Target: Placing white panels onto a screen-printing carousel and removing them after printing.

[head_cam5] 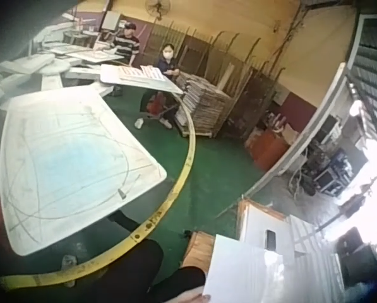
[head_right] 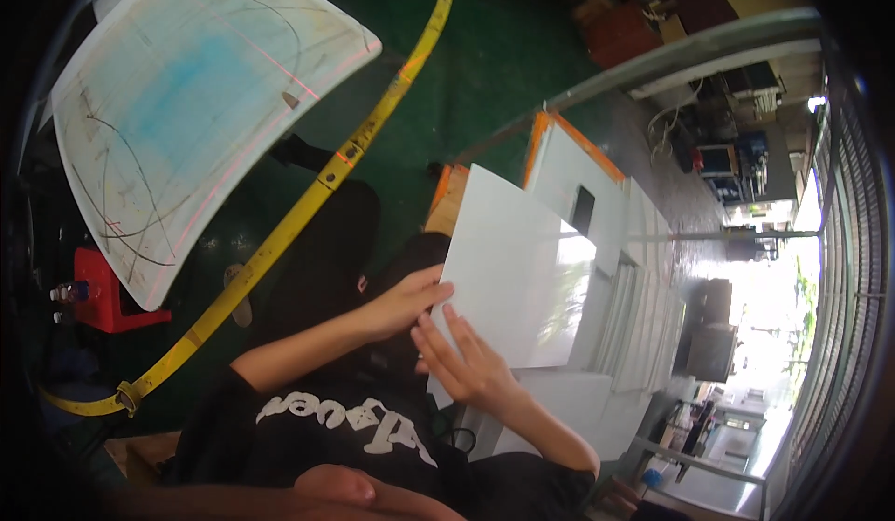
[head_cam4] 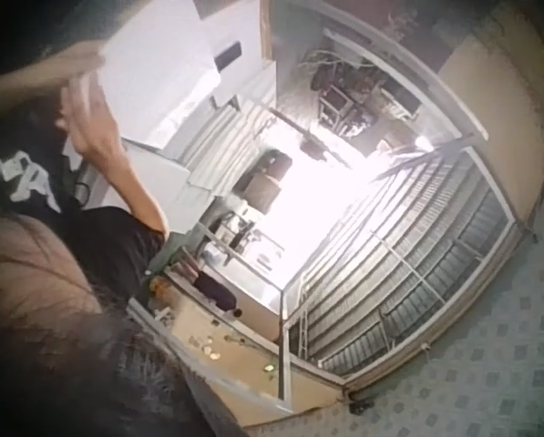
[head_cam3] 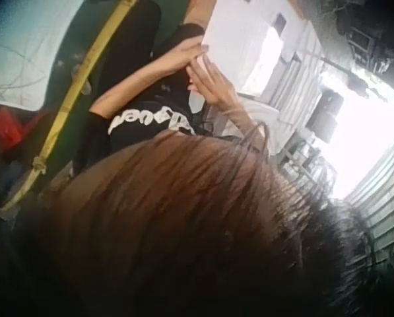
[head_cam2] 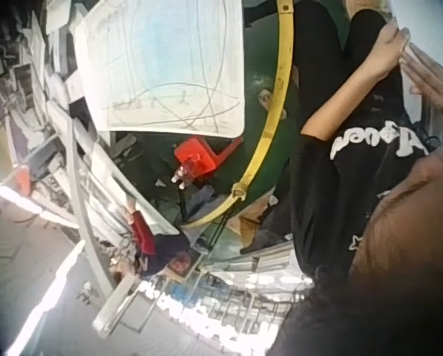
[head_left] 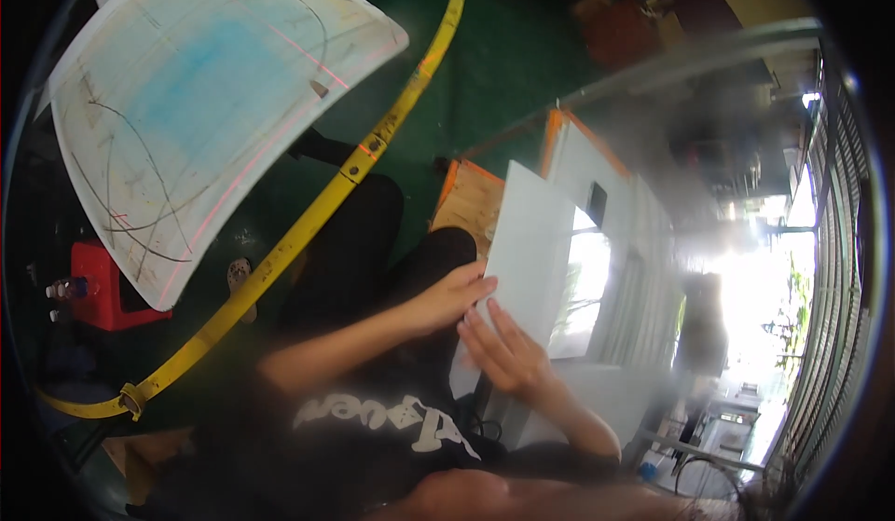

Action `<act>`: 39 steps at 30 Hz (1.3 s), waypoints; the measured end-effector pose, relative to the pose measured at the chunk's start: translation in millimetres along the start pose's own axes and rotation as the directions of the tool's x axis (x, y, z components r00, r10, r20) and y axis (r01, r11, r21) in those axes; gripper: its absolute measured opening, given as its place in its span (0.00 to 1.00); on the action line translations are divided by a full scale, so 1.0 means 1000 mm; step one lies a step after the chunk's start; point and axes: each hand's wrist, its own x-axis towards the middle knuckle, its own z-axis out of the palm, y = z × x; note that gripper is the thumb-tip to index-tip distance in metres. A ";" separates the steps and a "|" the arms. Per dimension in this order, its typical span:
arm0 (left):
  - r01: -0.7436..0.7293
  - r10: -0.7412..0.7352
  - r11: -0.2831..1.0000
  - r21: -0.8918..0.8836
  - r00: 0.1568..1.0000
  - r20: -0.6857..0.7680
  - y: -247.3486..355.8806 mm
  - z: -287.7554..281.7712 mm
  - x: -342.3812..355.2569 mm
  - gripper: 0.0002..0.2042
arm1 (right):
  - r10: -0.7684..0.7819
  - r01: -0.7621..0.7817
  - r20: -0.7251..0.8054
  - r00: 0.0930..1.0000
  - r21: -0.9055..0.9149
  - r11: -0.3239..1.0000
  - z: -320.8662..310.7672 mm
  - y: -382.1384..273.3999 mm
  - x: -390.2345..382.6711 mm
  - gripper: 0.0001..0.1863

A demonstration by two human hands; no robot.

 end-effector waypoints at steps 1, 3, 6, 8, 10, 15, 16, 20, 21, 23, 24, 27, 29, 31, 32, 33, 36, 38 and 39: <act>-0.094 0.095 0.995 0.029 0.995 -0.015 0.006 -0.003 -0.009 0.20 | 0.073 -0.078 0.031 0.997 0.263 0.962 -0.007 0.003 0.011 0.24; -0.252 0.252 0.968 0.005 0.965 -0.075 0.027 -0.010 -0.029 0.20 | 0.188 -0.183 0.041 0.981 0.505 0.844 -0.013 0.018 0.021 0.23; -0.345 0.359 0.932 0.108 0.915 -0.181 0.071 -0.040 -0.075 0.20 | 0.507 -0.503 -0.266 0.820 0.089 0.860 -0.027 0.074 0.035 0.22; -0.407 0.472 0.877 0.257 0.828 -0.301 0.102 -0.057 -0.104 0.21 | 0.570 -0.624 -0.489 0.660 0.064 0.779 -0.028 0.115 0.078 0.26; -0.445 0.545 0.833 0.327 0.759 -0.356 0.133 -0.073 -0.134 0.21 | 0.664 -0.543 -0.436 0.607 0.382 0.748 -0.001 0.164 0.102 0.28; -0.384 0.609 0.790 0.477 0.579 -0.542 0.167 -0.132 -0.192 0.22 | 0.589 -0.302 0.179 0.788 0.946 0.117 0.046 0.196 0.222 0.28; -0.384 0.616 0.785 0.486 0.566 -0.548 0.179 -0.135 -0.197 0.22 | 0.543 -0.239 0.173 0.822 0.969 0.053 0.062 0.200 0.249 0.26; -0.404 0.607 0.790 0.461 0.413 -0.679 0.216 -0.155 -0.215 0.22 | 0.463 -0.149 0.157 0.872 0.987 -0.054 0.097 0.193 0.349 0.22; -0.316 0.716 0.698 0.642 0.314 -0.624 0.220 -0.165 -0.219 0.22 | 0.428 -0.134 0.159 0.890 0.987 -0.088 0.107 0.192 0.369 0.21; -0.003 0.815 0.575 0.818 0.096 -0.572 0.222 -0.172 -0.228 0.23 | 0.379 -0.165 0.197 0.904 0.980 -0.114 0.129 0.194 0.400 0.21; 0.004 0.812 0.578 0.816 0.096 -0.575 0.220 -0.172 -0.233 0.23 | 0.338 -0.197 0.230 0.913 0.972 -0.129 0.136 0.195 0.411 0.21; 0.573 0.919 0.293 0.765 0.052 -0.391 0.205 -0.172 -0.253 0.17 | 0.310 -0.241 0.261 0.914 0.965 -0.102 0.133 0.179 0.437 0.22; 0.657 0.920 0.236 0.716 0.085 -0.382 0.193 -0.162 -0.253 0.16 | 0.302 -0.284 0.290 0.908 0.957 -0.065 0.146 0.176 0.447 0.23; 0.721 0.895 0.229 0.654 0.109 -0.433 0.182 -0.156 -0.254 0.14 | 0.268 -0.285 0.298 0.916 0.954 -0.089 0.154 0.173 0.456 0.23; 0.724 0.889 0.235 0.648 0.109 -0.444 0.178 -0.155 -0.254 0.14 | 0.244 -0.280 0.297 0.923 0.954 -0.105 0.158 0.171 0.459 0.22; 0.729 0.886 0.245 0.639 0.099 -0.453 0.175 -0.151 -0.255 0.14 | 0.240 -0.295 0.310 0.920 0.951 -0.097 0.155 0.168 0.463 0.22; 0.739 0.878 0.265 0.619 0.081 -0.472 0.170 -0.146 -0.254 0.14 | 0.268 -0.338 0.344 0.900 0.939 -0.071 0.146 0.158 0.469 0.21; 0.750 0.886 0.231 0.619 0.102 -0.453 0.171 -0.147 -0.252 0.14 | 0.259 -0.342 0.350 0.900 0.937 -0.077 0.148 0.158 0.471 0.21; 0.749 0.883 0.234 0.619 0.102 -0.457 0.170 -0.148 -0.251 0.14 | 0.254 -0.341 0.351 0.901 0.936 -0.084 0.150 0.159 0.471 0.21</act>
